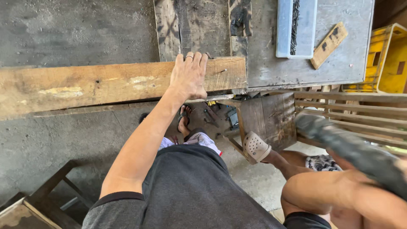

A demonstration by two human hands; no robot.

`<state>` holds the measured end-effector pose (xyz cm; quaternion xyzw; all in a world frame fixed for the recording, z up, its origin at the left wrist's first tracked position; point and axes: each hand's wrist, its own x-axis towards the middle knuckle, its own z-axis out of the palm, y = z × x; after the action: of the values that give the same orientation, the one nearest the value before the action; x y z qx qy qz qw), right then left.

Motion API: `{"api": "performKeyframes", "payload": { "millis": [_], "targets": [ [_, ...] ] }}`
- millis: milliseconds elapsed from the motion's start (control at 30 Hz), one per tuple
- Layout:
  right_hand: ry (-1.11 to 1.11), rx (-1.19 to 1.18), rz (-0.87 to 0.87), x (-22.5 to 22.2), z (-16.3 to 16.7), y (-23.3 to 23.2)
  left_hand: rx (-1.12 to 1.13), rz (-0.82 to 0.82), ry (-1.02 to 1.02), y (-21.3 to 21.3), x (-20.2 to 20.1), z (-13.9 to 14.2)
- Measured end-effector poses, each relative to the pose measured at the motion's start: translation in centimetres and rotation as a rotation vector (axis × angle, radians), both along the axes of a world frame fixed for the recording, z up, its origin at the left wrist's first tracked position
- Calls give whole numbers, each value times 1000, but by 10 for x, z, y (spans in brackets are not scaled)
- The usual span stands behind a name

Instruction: The person positions wooden planks on a workbench, then uses a hammer to drive nails into the planks. The person repeatedly picks up nails from a container and hammers them into the wood, adjusting the planks as needed.

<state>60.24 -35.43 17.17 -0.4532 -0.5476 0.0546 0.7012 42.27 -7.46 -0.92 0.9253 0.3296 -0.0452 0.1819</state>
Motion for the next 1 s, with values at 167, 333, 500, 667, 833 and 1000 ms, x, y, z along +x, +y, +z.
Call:
{"api": "performKeyframes", "payload": {
  "millis": [167,333,500,667,833,1000],
  "targets": [
    [-343,-960,-194,-32,-101,53,12,11,-67,-3,-6,-7],
    [-94,-966,-168,-6,-119,38,3,37,-81,-1,-7,-4],
    [101,-121,27,12,-19,-12,-22,15,-38,0,-1,0],
    [21,-157,-19,-19,-40,16,-11,23,-66,0,-3,-6],
    [-105,-1245,-147,-15,-145,49,-14,7,-90,0,-5,-7],
    [249,-312,80,45,-67,13,43,21,-99,2,-3,-8]
  ]
}}
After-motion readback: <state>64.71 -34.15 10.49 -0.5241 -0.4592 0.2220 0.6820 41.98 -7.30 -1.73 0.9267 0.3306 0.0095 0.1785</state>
